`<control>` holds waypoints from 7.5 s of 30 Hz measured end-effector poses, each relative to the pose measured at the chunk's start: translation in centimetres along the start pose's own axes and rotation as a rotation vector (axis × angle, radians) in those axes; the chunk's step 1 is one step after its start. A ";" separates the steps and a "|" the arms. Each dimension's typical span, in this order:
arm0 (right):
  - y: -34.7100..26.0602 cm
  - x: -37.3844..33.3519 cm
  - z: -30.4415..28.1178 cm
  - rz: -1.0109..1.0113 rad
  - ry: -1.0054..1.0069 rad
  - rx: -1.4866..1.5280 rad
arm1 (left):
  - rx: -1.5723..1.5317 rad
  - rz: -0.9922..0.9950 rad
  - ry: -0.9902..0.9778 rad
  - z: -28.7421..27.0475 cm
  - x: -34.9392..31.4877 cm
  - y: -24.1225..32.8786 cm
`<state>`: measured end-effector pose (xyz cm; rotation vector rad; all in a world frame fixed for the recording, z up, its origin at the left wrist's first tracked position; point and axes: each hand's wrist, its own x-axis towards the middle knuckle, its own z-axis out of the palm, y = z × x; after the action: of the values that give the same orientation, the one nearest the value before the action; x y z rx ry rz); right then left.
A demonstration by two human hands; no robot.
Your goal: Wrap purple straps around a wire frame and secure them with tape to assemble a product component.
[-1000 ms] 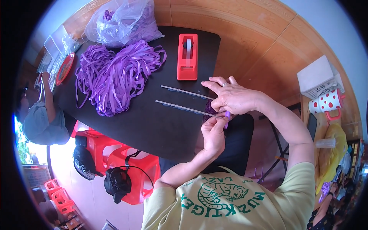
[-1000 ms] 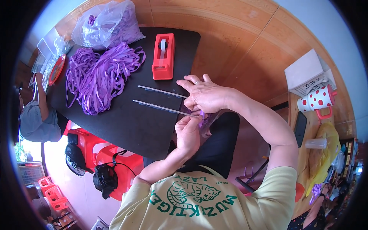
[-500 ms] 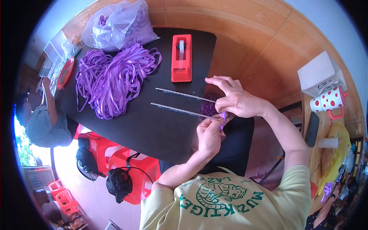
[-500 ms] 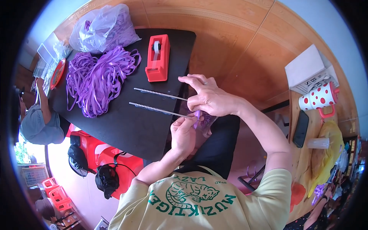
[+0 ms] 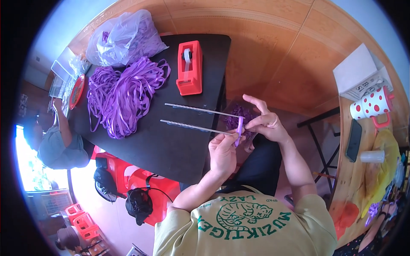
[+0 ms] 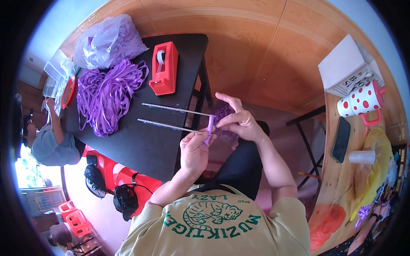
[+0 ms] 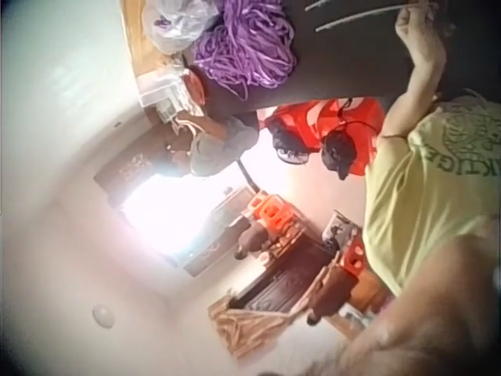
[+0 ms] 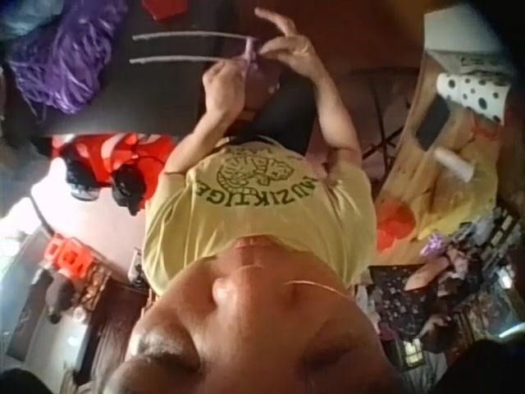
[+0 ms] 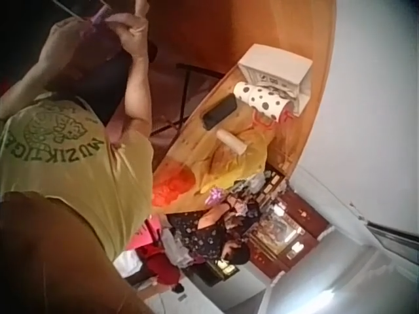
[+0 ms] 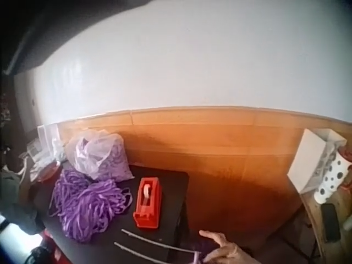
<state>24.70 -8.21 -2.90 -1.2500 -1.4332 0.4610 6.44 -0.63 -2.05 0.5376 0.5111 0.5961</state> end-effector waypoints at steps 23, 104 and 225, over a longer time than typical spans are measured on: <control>7.6 -1.3 8.7 0.323 0.094 1.316 | 0.031 -0.046 0.018 0.4 -0.5 0.4; -13.6 3.7 6.6 0.027 0.327 -0.031 | 1.378 -0.098 -0.740 2.1 -0.6 24.7; -7.4 0.0 7.1 -0.358 0.324 -0.738 | 0.420 -0.276 -0.237 1.9 -4.6 7.7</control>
<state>15.31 -8.36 1.12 -1.4973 -1.5455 -0.5449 1.32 1.25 5.36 0.9063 0.4760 0.1536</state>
